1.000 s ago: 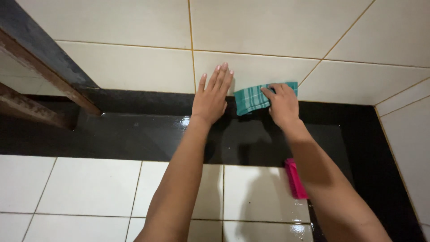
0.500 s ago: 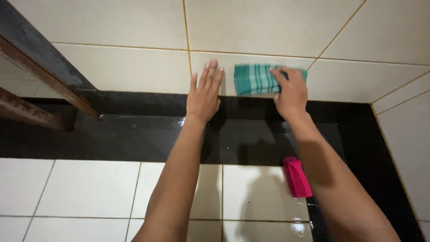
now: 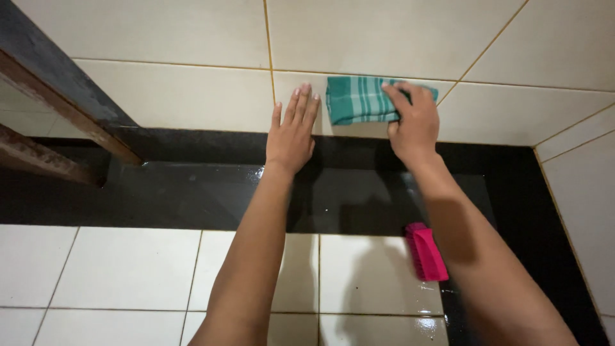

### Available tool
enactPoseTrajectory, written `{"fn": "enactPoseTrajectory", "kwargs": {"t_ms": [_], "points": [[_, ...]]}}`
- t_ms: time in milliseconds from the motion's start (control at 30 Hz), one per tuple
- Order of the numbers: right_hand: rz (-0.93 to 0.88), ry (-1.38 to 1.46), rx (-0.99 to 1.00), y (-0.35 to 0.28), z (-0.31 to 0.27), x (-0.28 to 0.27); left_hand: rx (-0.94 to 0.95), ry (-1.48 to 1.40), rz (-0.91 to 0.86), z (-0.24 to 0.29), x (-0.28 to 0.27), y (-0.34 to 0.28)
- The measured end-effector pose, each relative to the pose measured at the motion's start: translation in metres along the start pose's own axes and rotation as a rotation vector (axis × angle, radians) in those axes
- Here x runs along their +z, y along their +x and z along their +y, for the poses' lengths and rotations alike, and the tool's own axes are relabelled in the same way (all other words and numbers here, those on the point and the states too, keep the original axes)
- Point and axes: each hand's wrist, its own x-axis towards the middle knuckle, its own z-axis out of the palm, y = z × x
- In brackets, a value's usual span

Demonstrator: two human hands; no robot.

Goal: The person wets a green cloth in a sink and wrings it out. They then wipe the toilet seat and proceed to clean the tiled walls and floor of the bathroom using the damp cloth.

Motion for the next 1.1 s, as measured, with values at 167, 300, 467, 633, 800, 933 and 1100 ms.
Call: {"fn": "enactPoseTrajectory", "kwargs": {"t_ms": [167, 300, 467, 633, 800, 933, 1100], "points": [[-0.158, -0.046, -0.015, -0.03, 0.022, 0.018, -0.003, 0.056, 0.011, 0.001, 0.004, -0.001], [-0.244, -0.146, -0.043, -0.042, 0.036, 0.028, 0.002, 0.055, -0.026, -0.001, 0.0, -0.002], [-0.053, -0.059, -0.06, -0.008, 0.007, 0.002, -0.005, 0.072, -0.072, -0.004, -0.003, -0.001], [-0.029, -0.043, -0.066, -0.005, -0.001, 0.006, -0.007, 0.055, -0.064, -0.005, 0.0, -0.001], [-0.342, -0.195, -0.111, -0.041, 0.033, 0.038, -0.008, 0.091, -0.047, -0.005, 0.003, -0.002], [-0.456, -0.304, -0.227, -0.045, 0.026, 0.035, 0.0, 0.097, -0.043, -0.007, 0.006, -0.003], [-0.223, -0.125, -0.171, -0.024, -0.002, 0.023, -0.038, 0.063, -0.018, -0.01, -0.001, -0.002]]}}
